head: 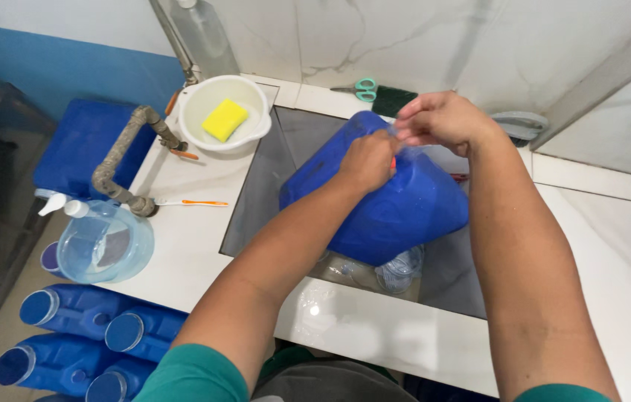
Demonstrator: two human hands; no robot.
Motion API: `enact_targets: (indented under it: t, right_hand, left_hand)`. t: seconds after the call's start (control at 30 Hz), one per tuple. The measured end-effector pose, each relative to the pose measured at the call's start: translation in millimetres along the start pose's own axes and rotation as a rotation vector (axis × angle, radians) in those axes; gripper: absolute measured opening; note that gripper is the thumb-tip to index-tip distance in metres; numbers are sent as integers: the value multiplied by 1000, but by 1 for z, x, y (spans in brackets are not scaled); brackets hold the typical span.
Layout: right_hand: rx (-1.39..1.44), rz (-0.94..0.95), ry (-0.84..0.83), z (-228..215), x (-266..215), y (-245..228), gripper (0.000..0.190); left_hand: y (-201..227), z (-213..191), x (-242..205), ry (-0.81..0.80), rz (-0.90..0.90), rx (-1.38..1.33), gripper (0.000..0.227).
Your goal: The person scrubs the exterior of a large blue plastic container with a yellow sponge, rinses it under running water, and places it aside. They repeat this process with a second container, using a toothbrush to clean the cap area before rinsing and setting it down.
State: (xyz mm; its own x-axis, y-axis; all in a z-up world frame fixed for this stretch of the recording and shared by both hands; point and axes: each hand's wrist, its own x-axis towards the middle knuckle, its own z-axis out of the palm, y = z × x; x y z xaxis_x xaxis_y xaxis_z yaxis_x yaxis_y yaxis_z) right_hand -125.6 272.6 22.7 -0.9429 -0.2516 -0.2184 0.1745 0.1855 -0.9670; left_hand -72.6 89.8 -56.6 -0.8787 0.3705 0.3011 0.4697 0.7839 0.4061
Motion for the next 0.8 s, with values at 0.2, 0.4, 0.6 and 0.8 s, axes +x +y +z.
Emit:
enact_targets:
  t: [0.2, 0.4, 0.6, 0.8]
  right_hand:
    - [37, 9, 124, -13, -4, -2, 16]
    - [-41, -23, 116, -6, -5, -9, 19]
    - [-181, 30, 175, 35, 18, -17, 17]
    - [-701, -266, -5, 136, 72, -8, 15]
  left_hand:
    - [2, 26, 40, -74, 64, 165, 36]
    - [4, 24, 34, -173, 149, 239, 26]
    - [6, -5, -39, 16, 179, 200, 14]
    - [-29, -24, -94, 110, 134, 148, 12]
